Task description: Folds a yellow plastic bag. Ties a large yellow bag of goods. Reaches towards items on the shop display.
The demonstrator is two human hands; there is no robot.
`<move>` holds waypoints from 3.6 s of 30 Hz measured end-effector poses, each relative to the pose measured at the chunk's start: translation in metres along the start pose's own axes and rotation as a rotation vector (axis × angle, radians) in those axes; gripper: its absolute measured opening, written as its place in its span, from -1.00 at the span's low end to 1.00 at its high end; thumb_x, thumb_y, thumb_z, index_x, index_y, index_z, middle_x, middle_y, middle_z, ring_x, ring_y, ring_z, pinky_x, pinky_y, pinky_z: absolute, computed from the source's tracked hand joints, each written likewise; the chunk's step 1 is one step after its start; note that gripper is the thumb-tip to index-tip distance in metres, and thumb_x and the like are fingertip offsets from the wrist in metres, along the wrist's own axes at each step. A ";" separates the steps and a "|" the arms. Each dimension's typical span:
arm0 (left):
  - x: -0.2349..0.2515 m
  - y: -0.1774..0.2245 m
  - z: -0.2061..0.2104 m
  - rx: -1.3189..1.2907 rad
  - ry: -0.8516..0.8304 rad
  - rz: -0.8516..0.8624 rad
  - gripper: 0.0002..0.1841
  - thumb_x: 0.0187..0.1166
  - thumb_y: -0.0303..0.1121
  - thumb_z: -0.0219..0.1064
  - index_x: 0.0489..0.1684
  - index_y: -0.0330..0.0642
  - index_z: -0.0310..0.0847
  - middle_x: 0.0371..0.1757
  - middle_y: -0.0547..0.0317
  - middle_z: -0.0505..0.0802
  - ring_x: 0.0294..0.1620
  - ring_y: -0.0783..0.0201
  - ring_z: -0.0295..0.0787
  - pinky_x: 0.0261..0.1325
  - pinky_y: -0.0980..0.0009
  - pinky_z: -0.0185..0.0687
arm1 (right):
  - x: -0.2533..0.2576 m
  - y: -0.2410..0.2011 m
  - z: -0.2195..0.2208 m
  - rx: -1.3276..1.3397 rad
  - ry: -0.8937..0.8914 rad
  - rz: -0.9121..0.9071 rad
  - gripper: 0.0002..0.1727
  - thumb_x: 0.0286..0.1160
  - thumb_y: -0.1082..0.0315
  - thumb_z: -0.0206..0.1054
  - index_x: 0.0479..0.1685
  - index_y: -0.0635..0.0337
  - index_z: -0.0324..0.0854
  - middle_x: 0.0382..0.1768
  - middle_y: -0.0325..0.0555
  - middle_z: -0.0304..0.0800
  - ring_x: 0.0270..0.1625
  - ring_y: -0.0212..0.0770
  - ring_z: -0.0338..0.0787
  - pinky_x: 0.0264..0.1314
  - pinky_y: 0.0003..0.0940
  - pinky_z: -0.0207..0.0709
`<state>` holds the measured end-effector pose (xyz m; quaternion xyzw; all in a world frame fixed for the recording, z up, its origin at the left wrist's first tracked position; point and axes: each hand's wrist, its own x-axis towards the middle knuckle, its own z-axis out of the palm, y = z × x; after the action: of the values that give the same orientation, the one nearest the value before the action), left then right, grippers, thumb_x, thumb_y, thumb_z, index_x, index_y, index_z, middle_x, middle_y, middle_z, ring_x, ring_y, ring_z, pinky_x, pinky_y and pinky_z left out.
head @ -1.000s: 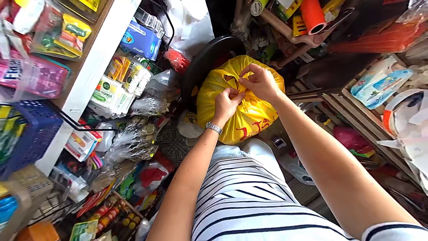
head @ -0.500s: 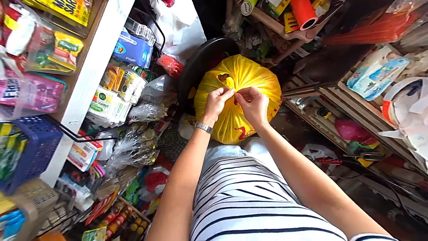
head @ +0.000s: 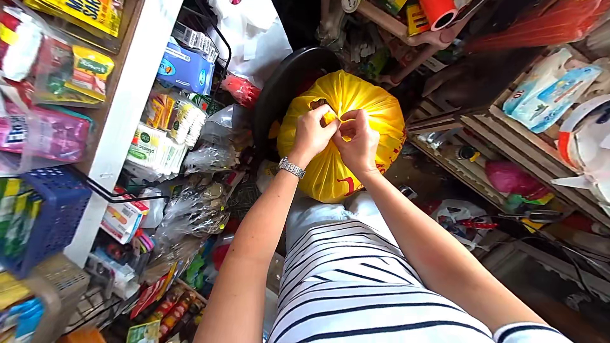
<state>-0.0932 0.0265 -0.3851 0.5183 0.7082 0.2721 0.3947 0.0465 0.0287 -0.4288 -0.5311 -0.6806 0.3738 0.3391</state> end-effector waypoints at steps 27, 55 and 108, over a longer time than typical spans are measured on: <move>-0.036 -0.020 0.039 -0.178 0.205 0.018 -0.82 0.45 -0.48 0.52 -0.06 -0.33 0.78 -0.09 0.02 0.93 -0.05 0.28 0.89 0.17 0.29 0.78 | 0.023 0.005 -0.072 0.041 -0.309 -0.113 -0.70 0.66 0.33 0.13 0.05 0.29 0.73 -0.01 0.06 0.72 0.07 -0.14 0.75 0.14 -0.16 0.66; -0.037 -0.017 0.037 -0.249 0.254 0.023 -0.53 0.26 -0.59 0.63 0.08 -0.35 0.49 -0.17 -0.03 0.89 -0.13 0.21 0.91 0.03 0.27 0.83 | 0.068 0.014 -0.054 -0.088 -0.724 -0.513 -0.87 0.30 0.54 0.49 -0.20 0.29 0.75 -0.17 0.07 0.78 -0.20 -0.04 0.84 -0.06 -0.04 0.76; -0.017 -0.037 0.040 -0.682 0.011 -0.128 -0.65 0.38 -0.72 0.48 0.01 -0.36 0.42 -0.15 -0.03 0.81 -0.12 0.25 0.82 0.07 0.28 0.78 | 0.078 0.042 -0.049 0.346 -0.889 0.078 -0.84 0.06 0.47 0.51 -0.45 0.13 0.62 -0.55 -0.30 0.74 -0.48 -0.45 0.72 -0.34 -0.45 0.65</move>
<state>-0.0763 -0.0021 -0.4317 0.3094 0.6097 0.4707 0.5577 0.0925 0.1190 -0.4362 -0.2805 -0.6671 0.6850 0.0844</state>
